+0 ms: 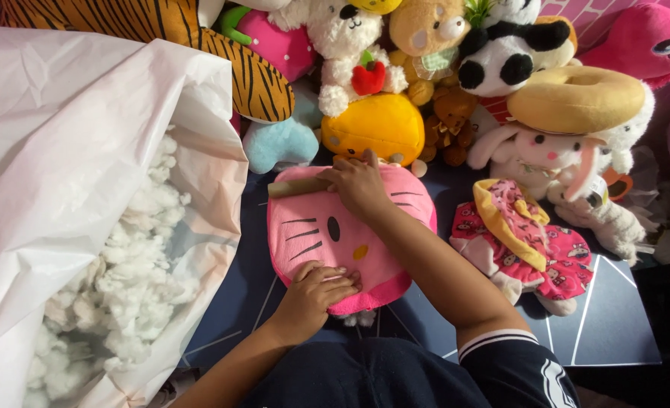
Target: Stuffing a pink Hello Kitty plush toy with white fiberfill using hands and a wooden stick for packing.
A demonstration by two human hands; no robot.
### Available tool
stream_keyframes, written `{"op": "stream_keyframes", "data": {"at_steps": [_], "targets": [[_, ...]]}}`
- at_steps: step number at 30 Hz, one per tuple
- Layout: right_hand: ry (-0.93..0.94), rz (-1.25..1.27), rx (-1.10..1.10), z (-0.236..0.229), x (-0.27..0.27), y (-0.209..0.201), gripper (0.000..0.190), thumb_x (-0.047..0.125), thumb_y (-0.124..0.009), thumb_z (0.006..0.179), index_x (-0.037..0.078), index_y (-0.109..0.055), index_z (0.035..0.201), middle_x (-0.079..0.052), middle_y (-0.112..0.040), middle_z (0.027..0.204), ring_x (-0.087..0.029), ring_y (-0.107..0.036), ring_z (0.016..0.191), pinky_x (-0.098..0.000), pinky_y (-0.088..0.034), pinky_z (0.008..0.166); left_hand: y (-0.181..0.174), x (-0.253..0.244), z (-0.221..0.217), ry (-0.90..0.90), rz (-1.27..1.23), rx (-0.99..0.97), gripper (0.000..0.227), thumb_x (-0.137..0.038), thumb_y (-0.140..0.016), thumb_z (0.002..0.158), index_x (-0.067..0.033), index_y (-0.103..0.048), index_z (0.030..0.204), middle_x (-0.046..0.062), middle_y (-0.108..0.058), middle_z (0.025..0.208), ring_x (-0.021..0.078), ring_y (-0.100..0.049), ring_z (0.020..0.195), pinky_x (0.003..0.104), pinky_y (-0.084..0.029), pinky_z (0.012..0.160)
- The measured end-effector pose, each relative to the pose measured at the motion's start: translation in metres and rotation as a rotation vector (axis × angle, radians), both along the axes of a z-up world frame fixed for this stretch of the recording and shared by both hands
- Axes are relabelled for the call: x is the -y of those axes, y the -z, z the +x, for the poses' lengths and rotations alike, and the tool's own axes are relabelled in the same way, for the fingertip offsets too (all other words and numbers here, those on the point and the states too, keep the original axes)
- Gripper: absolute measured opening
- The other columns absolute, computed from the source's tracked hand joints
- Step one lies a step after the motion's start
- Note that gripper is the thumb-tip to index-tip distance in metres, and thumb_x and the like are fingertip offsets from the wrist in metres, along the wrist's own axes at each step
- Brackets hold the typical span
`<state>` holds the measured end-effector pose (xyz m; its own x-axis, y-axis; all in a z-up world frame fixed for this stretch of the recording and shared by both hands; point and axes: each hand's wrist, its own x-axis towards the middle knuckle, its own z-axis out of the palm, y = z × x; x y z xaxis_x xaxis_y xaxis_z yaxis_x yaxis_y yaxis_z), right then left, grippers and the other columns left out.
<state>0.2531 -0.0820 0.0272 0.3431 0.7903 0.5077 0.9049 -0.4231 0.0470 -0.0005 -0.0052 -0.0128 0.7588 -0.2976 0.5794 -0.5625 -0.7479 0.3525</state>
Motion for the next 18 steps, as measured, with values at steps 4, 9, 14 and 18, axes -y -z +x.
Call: {"op": "stream_keyframes", "data": {"at_steps": [4, 9, 14, 18], "targets": [[-0.021, 0.041, 0.036, 0.01, -0.01, 0.007, 0.018, 0.021, -0.064, 0.091, 0.028, -0.08, 0.096, 0.005, -0.068, 0.082, -0.016, -0.06, 0.063, -0.0423, -0.032, 0.088, -0.004, -0.001, 0.0, 0.016, -0.017, -0.005, 0.056, 0.006, -0.058, 0.075, -0.0144, -0.074, 0.124, 0.0, -0.075, 0.125, 0.0241, -0.064, 0.115, 0.04, -0.039, 0.1], [0.08, 0.104, 0.069, -0.012, -0.006, -0.016, 0.028, 0.015, -0.058, 0.1, 0.024, -0.077, 0.118, -0.001, -0.075, 0.108, -0.025, -0.065, 0.091, -0.0473, -0.035, 0.092, -0.011, 0.0, 0.0, 0.02, -0.021, -0.008, 0.058, 0.006, -0.059, 0.072, -0.017, -0.074, 0.124, -0.001, -0.075, 0.126, 0.0229, -0.064, 0.114, 0.039, -0.039, 0.099], [0.149, 0.285, 0.129, -0.083, 0.052, -0.081, 0.034, 0.017, -0.066, 0.103, 0.022, -0.066, 0.136, -0.002, -0.067, 0.118, -0.024, -0.062, 0.099, -0.0494, -0.028, 0.105, -0.009, 0.001, -0.001, 0.043, -0.047, -0.023, 0.049, 0.003, -0.058, 0.084, -0.02, -0.075, 0.124, -0.006, -0.074, 0.126, 0.0191, -0.065, 0.118, 0.039, -0.038, 0.104], [0.226, 0.308, 0.247, -0.143, 0.099, -0.1, 0.032, 0.029, -0.084, 0.095, 0.024, -0.071, 0.124, 0.006, -0.07, 0.105, -0.015, -0.062, 0.086, -0.0434, -0.034, 0.102, -0.012, -0.002, 0.0, 0.065, -0.039, -0.069, 0.032, -0.02, -0.05, 0.099, -0.0235, -0.069, 0.124, -0.012, -0.072, 0.129, 0.0199, -0.059, 0.123, 0.039, -0.034, 0.105]]}}
